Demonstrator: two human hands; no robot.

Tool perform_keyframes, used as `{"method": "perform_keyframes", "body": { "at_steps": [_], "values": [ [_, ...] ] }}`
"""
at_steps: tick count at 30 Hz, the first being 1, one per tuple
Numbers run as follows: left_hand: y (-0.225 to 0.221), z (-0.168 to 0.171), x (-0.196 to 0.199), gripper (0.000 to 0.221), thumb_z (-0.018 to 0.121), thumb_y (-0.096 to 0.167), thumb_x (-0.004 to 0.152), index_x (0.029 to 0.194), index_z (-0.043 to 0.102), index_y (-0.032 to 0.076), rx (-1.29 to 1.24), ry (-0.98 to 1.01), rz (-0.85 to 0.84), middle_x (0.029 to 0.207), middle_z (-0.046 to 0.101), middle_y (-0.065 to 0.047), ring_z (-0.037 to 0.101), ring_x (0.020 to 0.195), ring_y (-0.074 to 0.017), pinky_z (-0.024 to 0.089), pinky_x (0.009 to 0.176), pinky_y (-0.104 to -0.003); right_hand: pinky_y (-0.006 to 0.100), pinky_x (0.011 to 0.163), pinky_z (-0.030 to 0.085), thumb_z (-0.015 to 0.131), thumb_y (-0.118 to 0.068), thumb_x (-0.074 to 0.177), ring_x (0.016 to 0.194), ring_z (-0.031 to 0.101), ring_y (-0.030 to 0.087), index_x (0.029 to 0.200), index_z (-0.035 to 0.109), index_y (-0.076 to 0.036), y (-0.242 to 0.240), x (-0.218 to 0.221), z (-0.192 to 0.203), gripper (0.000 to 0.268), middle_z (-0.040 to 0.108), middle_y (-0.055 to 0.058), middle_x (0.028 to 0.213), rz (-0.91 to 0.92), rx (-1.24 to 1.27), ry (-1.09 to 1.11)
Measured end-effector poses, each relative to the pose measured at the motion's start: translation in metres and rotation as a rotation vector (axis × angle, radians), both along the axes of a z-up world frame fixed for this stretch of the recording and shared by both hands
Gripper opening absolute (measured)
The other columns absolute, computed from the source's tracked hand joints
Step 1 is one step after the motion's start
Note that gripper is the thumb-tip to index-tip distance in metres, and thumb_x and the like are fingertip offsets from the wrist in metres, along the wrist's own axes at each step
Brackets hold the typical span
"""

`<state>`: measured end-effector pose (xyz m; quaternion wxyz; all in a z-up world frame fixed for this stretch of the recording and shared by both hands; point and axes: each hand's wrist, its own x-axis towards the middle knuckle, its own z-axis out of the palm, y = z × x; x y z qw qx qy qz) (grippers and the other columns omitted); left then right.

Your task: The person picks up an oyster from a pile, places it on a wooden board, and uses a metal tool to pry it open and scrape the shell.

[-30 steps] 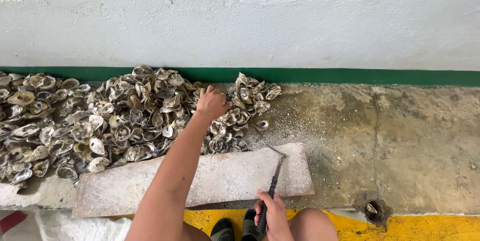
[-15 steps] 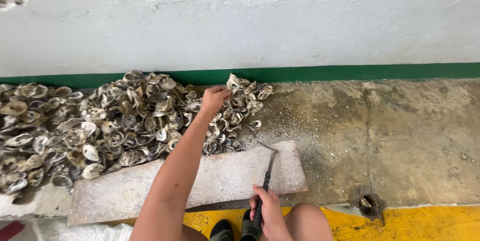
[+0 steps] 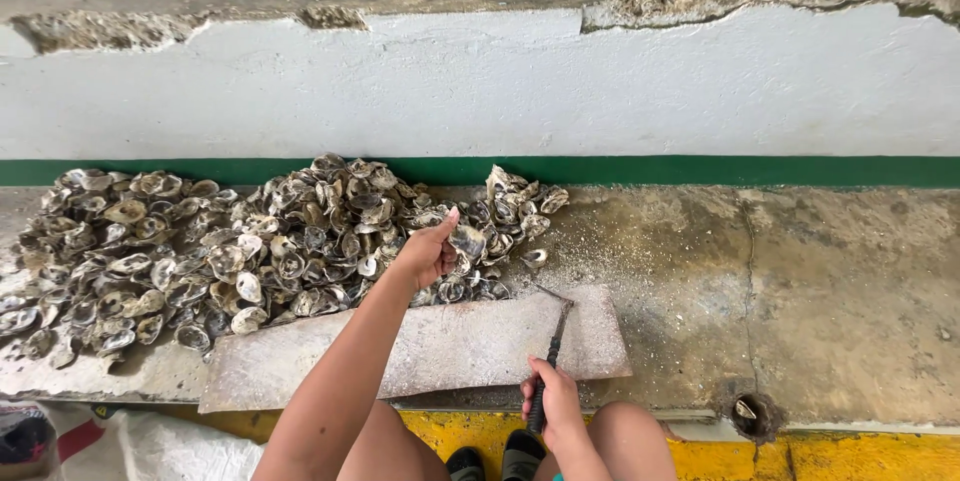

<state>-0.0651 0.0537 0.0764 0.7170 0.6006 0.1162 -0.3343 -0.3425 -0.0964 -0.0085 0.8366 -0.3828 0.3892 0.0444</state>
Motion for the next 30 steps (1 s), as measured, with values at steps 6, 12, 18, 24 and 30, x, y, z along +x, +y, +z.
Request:
{"method": "perform_keyframes", "body": {
  "at_steps": [6, 12, 18, 24, 30],
  "values": [
    [0.016, -0.019, -0.003, 0.044, 0.073, 0.046, 0.094, 0.076, 0.05, 0.012, 0.066, -0.055, -0.055, 0.061, 0.042, 0.003, 0.046, 0.055, -0.0123, 0.042, 0.051, -0.032, 0.036, 0.04, 0.044, 0.068, -0.032, 0.091, 0.043, 0.053, 0.017, 0.083, 0.051, -0.008, -0.003, -0.001, -0.004, 0.03, 0.057, 0.007, 0.059, 0.026, -0.031, -0.033],
    [0.029, -0.016, 0.009, 0.055, 0.067, 0.058, 0.096, 0.098, 0.078, 0.004, 0.642, -0.386, -0.289, 0.073, 0.062, -0.003, 0.054, 0.066, -0.0159, 0.046, 0.067, -0.035, 0.035, 0.039, 0.042, 0.067, -0.032, 0.091, 0.042, 0.052, 0.017, 0.082, 0.051, -0.01, -0.004, -0.001, 0.004, 0.029, 0.056, 0.007, 0.059, 0.016, -0.006, -0.012],
    [0.01, -0.013, 0.036, 0.047, 0.067, 0.047, 0.095, 0.122, 0.068, 0.008, 1.674, -0.931, -0.699, 0.135, 0.056, -0.015, 0.047, 0.129, -0.0321, 0.041, 0.105, -0.049, 0.035, 0.039, 0.042, 0.068, -0.031, 0.092, 0.042, 0.053, 0.017, 0.083, 0.05, -0.006, -0.001, -0.002, 0.003, 0.032, 0.057, 0.007, 0.058, 0.0, 0.028, -0.016],
    [-0.046, -0.072, 0.094, 0.047, 0.058, 0.036, 0.101, 0.139, 0.057, 0.009, 1.468, -1.078, -0.731, 0.146, 0.051, -0.013, 0.041, 0.139, -0.0328, 0.037, 0.113, -0.051, 0.033, 0.038, 0.04, 0.07, -0.028, 0.091, 0.04, 0.05, 0.016, 0.089, 0.052, -0.008, 0.005, 0.0, 0.0, 0.027, 0.057, 0.006, 0.058, -0.013, 0.072, 0.005],
    [-0.095, -0.128, 0.122, 0.06, 0.052, 0.043, 0.104, 0.155, 0.04, 0.013, 1.409, -0.855, -0.802, 0.157, 0.045, -0.007, 0.031, 0.148, -0.0338, 0.028, 0.117, -0.058, 0.033, 0.035, 0.039, 0.072, -0.026, 0.091, 0.035, 0.047, 0.016, 0.089, 0.05, -0.006, 0.007, 0.002, -0.023, 0.03, 0.058, 0.008, 0.056, -0.036, 0.099, -0.02]
  ]
}}
